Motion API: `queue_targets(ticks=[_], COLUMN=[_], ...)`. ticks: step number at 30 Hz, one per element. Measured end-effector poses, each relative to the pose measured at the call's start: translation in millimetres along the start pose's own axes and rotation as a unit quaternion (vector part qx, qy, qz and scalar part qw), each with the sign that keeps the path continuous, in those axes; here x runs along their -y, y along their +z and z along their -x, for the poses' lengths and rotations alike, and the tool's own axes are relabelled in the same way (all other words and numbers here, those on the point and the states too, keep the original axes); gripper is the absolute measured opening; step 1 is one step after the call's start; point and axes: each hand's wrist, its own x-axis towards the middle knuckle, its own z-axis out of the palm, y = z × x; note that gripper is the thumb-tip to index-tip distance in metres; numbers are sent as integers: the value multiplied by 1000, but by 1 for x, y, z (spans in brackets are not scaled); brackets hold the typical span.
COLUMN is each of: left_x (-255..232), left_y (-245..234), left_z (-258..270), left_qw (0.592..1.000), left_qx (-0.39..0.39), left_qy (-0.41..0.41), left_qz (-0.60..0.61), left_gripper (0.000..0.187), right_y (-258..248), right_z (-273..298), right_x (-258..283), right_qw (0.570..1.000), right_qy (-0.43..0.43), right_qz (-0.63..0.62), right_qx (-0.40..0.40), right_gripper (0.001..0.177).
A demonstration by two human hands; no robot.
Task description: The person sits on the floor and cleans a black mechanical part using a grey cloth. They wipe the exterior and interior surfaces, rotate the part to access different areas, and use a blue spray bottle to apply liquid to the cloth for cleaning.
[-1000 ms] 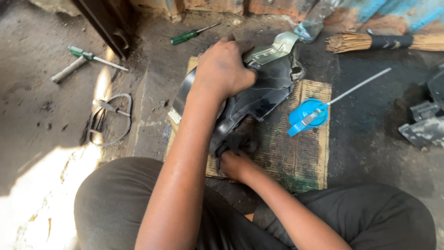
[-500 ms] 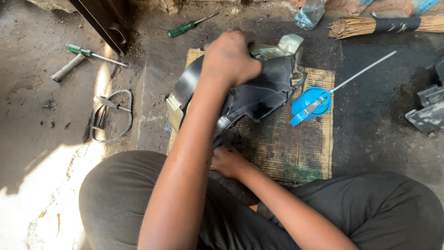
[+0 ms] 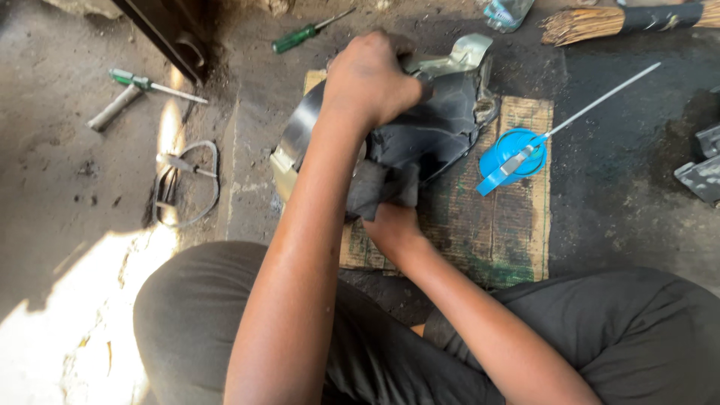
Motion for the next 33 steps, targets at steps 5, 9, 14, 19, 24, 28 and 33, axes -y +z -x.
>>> queue_targets(ticks=[5, 9, 14, 19, 24, 28, 33], left_x=[-9, -7, -6, -2, -3, -7, -4], left_y=[-4, -2, -4, -1, -2, -6, -8], left_z=[4, 4, 5, 5, 5, 3, 2], left_qw=[998, 1000, 999, 998, 1000, 999, 1000], left_qx=[-53, -9, -26, -29, -3, -36, -20], left_qy=[24, -10, 31, 51, 15, 16, 10], left_qz=[18, -10, 12, 11, 4, -3, 15], left_gripper=[60, 62, 64, 63, 66, 70, 70], right_y=[17, 50, 43, 40, 11, 5, 54], right_z=[14, 31, 16, 7, 13, 11, 44], right_x=[11, 6, -41, -45, 4, 25, 7], right_qw=[914, 873, 963, 999, 959, 843, 779], right_qy=[31, 91, 64, 3, 32, 166, 132], right_qz=[-235, -336, -55, 17, -278, -333, -531], right_qx=[330, 341, 254, 47, 43, 388, 307], right_gripper=[22, 23, 46, 63, 73, 40, 36])
